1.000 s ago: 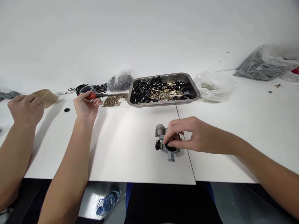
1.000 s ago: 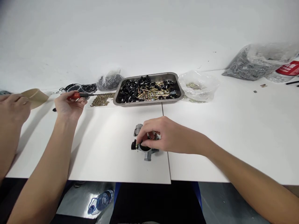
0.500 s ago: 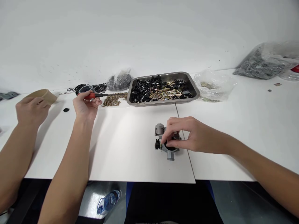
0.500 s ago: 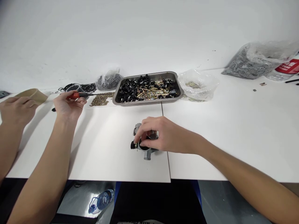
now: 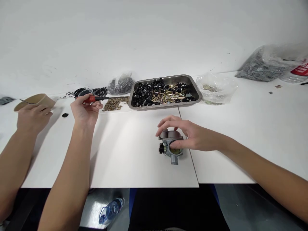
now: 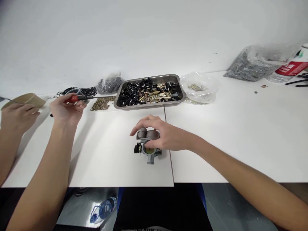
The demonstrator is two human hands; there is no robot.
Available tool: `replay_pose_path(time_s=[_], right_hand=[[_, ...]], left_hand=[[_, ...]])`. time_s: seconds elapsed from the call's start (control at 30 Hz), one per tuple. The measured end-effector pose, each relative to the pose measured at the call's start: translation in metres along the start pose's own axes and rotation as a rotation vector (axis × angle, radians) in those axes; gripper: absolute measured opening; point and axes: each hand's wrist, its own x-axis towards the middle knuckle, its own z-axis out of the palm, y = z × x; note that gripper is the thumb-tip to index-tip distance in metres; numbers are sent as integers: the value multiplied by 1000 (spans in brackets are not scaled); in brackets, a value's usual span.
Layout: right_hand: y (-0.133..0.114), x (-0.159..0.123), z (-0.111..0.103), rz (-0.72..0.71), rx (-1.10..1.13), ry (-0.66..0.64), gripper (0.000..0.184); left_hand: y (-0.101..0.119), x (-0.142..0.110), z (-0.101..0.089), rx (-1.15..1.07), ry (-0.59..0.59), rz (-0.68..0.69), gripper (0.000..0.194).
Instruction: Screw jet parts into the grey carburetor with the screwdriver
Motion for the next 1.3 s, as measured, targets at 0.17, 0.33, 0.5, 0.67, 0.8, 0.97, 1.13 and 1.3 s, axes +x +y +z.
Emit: replay_pose_path(time_s=[0.17, 0.33, 0.5, 0.67, 0.8, 0.97, 1.13, 1.3], right_hand=[[8, 4, -1, -35, 71, -41, 33], [22, 11, -3, 37, 273, 94, 41], [26, 16, 3, 105, 301, 371, 45], [23, 16, 7, 65, 294, 463, 41], [23, 15, 5, 65, 297, 428, 35], [26, 15, 4, 57, 310, 447, 31], [30, 16, 3, 1, 267, 476, 26], [30, 16, 4, -31, 215, 511, 22]], left_hand=[[11, -18, 10, -93, -140, -27, 5], [16, -45, 30, -156, -233, -80, 13], [4, -73, 49, -77, -348, -168, 18], [-9, -87, 57, -1, -512, -189, 21], [-12, -89, 57, 2, -543, -210, 22], [-13, -90, 58, 17, -537, -206, 28], [-15, -91, 59, 21, -548, -214, 29], [-13, -96, 61, 53, -543, -151, 21]])
